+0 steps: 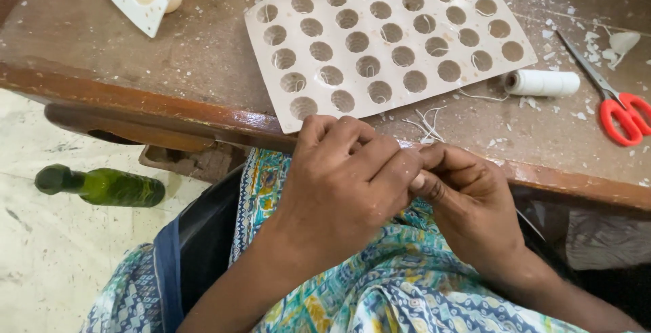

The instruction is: Inserting and cutting wicks for various candle molds in a workshop.

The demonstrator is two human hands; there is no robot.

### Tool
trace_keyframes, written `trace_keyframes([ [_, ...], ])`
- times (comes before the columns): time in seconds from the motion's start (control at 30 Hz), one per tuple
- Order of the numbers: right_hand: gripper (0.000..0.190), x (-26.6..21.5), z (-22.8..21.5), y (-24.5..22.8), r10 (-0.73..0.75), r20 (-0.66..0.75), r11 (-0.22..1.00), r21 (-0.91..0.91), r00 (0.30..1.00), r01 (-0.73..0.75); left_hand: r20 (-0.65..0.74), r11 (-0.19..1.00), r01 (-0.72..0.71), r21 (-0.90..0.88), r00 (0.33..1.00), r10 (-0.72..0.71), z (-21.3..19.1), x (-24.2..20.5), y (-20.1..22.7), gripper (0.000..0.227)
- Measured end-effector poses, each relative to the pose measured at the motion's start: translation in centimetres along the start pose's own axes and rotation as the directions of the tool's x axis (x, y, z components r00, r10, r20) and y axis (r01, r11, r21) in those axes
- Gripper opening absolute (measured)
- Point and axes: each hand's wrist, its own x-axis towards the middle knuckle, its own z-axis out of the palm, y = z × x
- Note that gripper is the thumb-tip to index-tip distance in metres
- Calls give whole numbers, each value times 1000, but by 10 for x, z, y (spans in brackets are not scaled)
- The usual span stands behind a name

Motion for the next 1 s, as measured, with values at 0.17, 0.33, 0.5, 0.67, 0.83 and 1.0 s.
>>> trace_keyframes([
  [0.17,15,0,-1,-9,12,32,1000,-4,999,-11,-73,999,-16,31,997,18,7,-4,0,30],
  [0.33,16,-5,6,-17,21,80,999,-34,997,-18,-94,999,-28,-32,995,25,3,-4,-1,30],
  [0.5,12,-9,6,-29,-29,121,990,-131,992,45,-129,995,-38,-95,991,26,-24,3,-5,24],
  [0.67,13,2,-7,-71,-163,259,873,-412,952,261,-150,968,247,-51,956,-252,-46,-8,-44,17],
  [0.83,16,47,-37,-100,-221,153,695,-668,963,266,-211,793,561,239,827,-521,-42,-11,-92,43],
  [1.0,16,115,-2,-117,-224,339,531,-743,914,407,-118,673,738,42,673,-731,-28,30,-100,69],
])
